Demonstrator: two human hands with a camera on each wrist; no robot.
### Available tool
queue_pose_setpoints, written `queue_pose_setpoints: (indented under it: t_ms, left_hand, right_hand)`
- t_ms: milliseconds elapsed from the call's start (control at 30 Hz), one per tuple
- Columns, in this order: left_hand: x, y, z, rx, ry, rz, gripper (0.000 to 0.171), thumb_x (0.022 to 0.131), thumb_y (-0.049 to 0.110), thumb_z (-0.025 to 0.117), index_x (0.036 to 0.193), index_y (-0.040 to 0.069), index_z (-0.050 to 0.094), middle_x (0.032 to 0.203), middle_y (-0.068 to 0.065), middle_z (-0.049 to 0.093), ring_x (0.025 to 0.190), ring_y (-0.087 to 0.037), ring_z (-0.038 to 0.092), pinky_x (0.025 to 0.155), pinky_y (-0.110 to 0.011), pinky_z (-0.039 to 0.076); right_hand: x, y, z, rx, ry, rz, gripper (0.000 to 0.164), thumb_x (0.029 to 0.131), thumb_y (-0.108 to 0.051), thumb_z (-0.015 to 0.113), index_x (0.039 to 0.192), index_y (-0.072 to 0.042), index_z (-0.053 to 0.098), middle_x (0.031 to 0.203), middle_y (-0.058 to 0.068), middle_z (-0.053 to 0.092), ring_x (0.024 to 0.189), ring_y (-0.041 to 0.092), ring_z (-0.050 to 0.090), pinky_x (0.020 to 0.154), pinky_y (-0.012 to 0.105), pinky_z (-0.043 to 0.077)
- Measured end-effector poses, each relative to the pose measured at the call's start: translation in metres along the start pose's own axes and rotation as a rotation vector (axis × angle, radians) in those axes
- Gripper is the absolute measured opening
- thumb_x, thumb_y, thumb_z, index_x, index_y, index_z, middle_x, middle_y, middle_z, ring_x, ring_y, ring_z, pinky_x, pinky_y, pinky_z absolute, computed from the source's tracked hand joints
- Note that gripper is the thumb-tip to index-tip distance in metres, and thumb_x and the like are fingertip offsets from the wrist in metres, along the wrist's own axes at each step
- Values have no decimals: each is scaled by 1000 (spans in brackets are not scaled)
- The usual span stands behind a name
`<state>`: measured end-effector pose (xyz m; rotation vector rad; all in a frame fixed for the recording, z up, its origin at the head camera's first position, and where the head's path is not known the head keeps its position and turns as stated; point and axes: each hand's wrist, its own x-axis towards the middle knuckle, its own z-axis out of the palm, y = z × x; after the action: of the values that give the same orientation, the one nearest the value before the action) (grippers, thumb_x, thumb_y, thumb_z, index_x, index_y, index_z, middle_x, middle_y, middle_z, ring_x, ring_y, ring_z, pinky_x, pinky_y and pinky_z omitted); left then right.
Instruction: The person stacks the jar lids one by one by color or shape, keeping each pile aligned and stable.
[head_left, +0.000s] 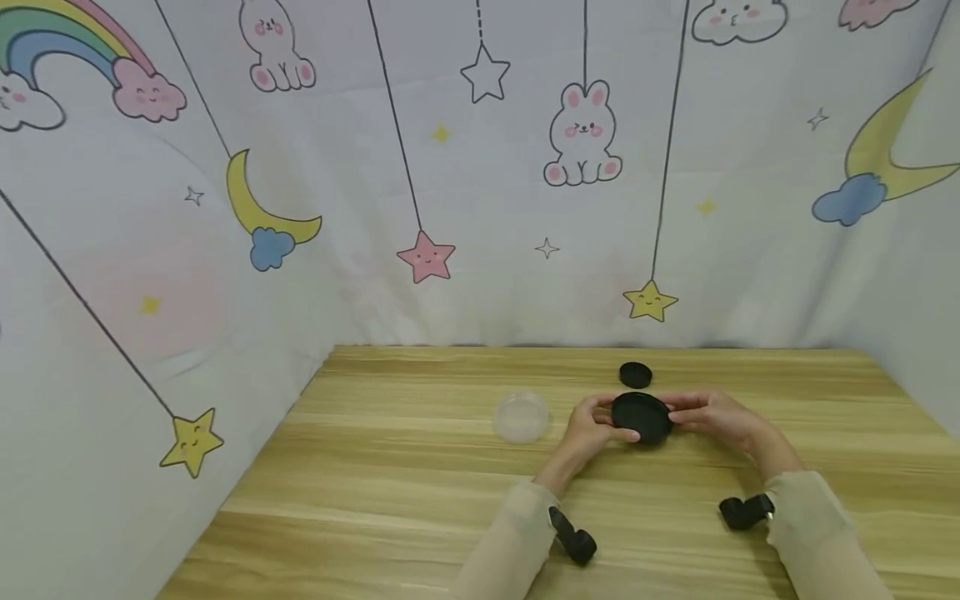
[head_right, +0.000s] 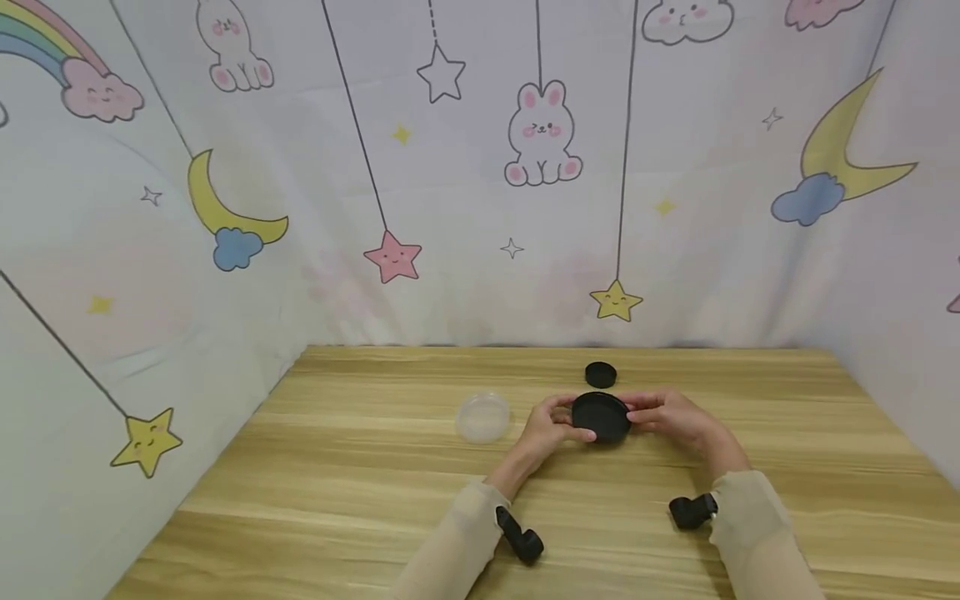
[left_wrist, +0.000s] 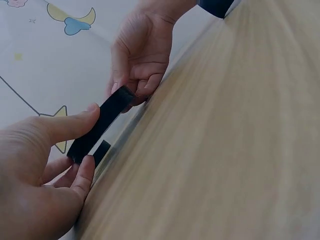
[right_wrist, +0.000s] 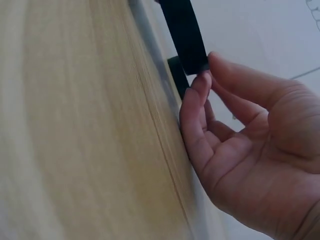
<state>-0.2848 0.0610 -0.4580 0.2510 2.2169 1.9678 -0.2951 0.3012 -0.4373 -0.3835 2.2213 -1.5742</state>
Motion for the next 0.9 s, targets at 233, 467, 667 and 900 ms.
queue_pose_setpoints:
  t_ms: [233,467,667,900]
  left_hand:
    - [-1,-3,0,115,-19,69,55,69,3,86,119,4,62,104,-3,63,83,-5,52,72,-16,45]
    - [2,-2,1,250,-52,143,61,69,8,88,123,1,61,107,-6,62,84,-4,50,75,-16,43]
    - [6,-2,-5,273,-78,150,56,69,9,87,118,-2,63,93,-5,61,76,-4,48,68,-15,42]
    - [5,-1,-12,272,-110,91,53,77,22,83,119,-2,61,92,-3,59,77,-5,49,69,-17,43]
  right_hand:
    - [0,7,-2,-16,-21,-8,63,96,-17,61,143,15,33,136,12,56,102,-12,56,87,16,50]
    - [-2,12,-6,-31,8,-11,63,95,-18,62,143,14,35,123,-6,62,102,-11,57,85,15,50]
    - [2,11,-5,-48,22,-17,60,95,-18,62,141,14,39,120,-8,63,101,-10,57,85,14,50]
    - [0,15,-3,26,34,2,62,97,-17,60,143,15,33,125,-2,61,99,-9,59,85,16,52]
